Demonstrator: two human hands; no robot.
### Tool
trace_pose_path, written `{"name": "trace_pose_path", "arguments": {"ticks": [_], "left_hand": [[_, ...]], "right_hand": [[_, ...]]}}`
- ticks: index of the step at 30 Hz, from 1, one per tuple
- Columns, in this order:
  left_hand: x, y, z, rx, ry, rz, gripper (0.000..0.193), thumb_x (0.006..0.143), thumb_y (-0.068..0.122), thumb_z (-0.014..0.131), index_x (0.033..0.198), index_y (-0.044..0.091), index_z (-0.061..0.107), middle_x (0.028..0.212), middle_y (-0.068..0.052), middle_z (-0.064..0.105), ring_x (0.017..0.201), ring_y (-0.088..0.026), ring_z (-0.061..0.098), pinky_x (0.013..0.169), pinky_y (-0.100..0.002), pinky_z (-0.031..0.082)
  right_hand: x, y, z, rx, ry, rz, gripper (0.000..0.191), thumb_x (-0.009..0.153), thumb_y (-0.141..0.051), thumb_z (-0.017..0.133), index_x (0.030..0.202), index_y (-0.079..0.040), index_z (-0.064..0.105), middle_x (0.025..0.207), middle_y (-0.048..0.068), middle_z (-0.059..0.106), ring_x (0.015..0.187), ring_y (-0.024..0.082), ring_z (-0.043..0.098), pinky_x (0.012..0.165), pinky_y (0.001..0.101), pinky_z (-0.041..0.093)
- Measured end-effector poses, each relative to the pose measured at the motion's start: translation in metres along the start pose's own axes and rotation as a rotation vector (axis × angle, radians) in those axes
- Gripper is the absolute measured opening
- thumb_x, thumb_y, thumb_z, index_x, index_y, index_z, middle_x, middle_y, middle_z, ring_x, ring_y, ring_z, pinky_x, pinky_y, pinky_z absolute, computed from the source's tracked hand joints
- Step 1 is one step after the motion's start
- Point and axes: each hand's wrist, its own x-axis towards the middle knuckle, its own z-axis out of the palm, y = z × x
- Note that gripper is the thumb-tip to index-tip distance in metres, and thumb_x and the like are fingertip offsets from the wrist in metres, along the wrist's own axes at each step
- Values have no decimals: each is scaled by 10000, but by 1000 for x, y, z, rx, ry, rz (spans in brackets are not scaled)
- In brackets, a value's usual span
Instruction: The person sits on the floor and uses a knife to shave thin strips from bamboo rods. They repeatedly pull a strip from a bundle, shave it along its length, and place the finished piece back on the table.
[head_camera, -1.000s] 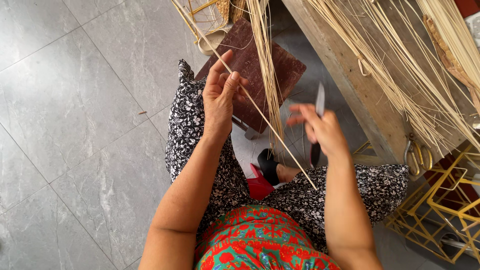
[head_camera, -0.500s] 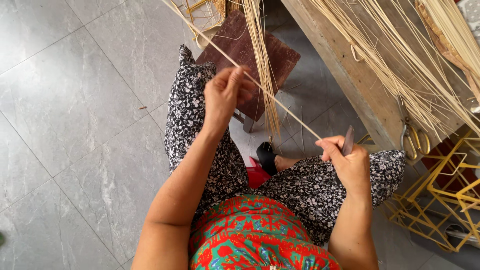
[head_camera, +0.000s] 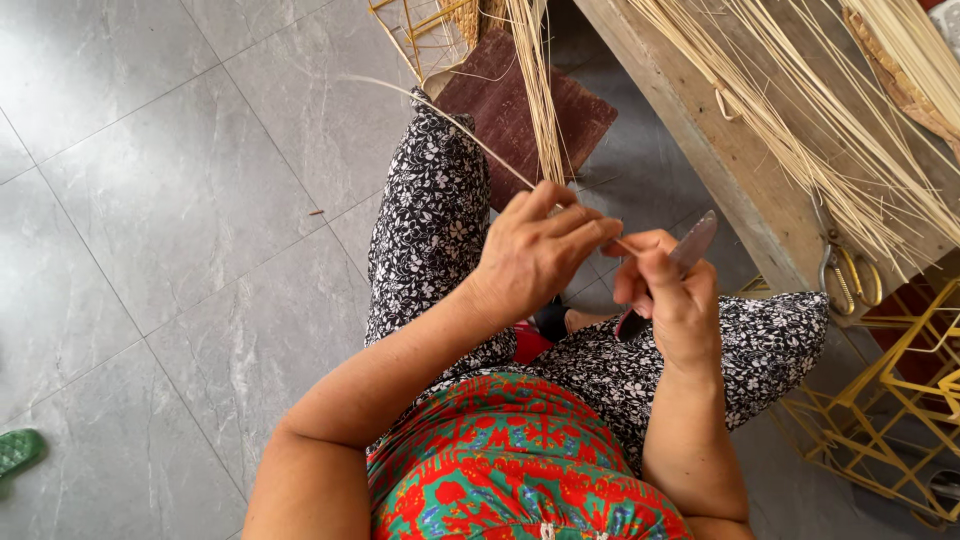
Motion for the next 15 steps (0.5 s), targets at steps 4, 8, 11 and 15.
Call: {"name": "trace_pose_path", "arguments": {"ticks": [4,8,11,15], "left_hand": [[17,-3,-39,3,-57,-13,339,907,112,735,1244,133,702,1033,29,696,957,-194,621,879,-314,531],[23,18,-84,6,-27,13,429,876,56,734,1297,115,674,1005,-7,681,907,-198,600,818,-321,535],[22,39,-98,-32,-31,43,545,864,34,729,1390,143,633,1018,-24,657,902,-200,591,822,-328,555],[26,38,-90,-187,-110,-97,530,984,86,763,1475,148,573,918,-35,617,820,-215,608,777,-362,556]], "right_hand": [[-7,-15,3,178,-73,-12,1029,924,-846,398,1430,40,528,704,13,544,577,44,359,552,190,278],[-15,-27,6,122,4,-57,1019,960,-818,404,1471,59,498,647,-6,465,579,69,353,564,204,252],[-25,-34,11,167,11,-163,826,1051,-646,483,1488,55,474,706,6,495,615,82,379,582,210,287],[-45,-44,19,324,31,-217,574,1129,-373,565,1489,60,450,975,72,553,715,111,436,660,245,415]]}}
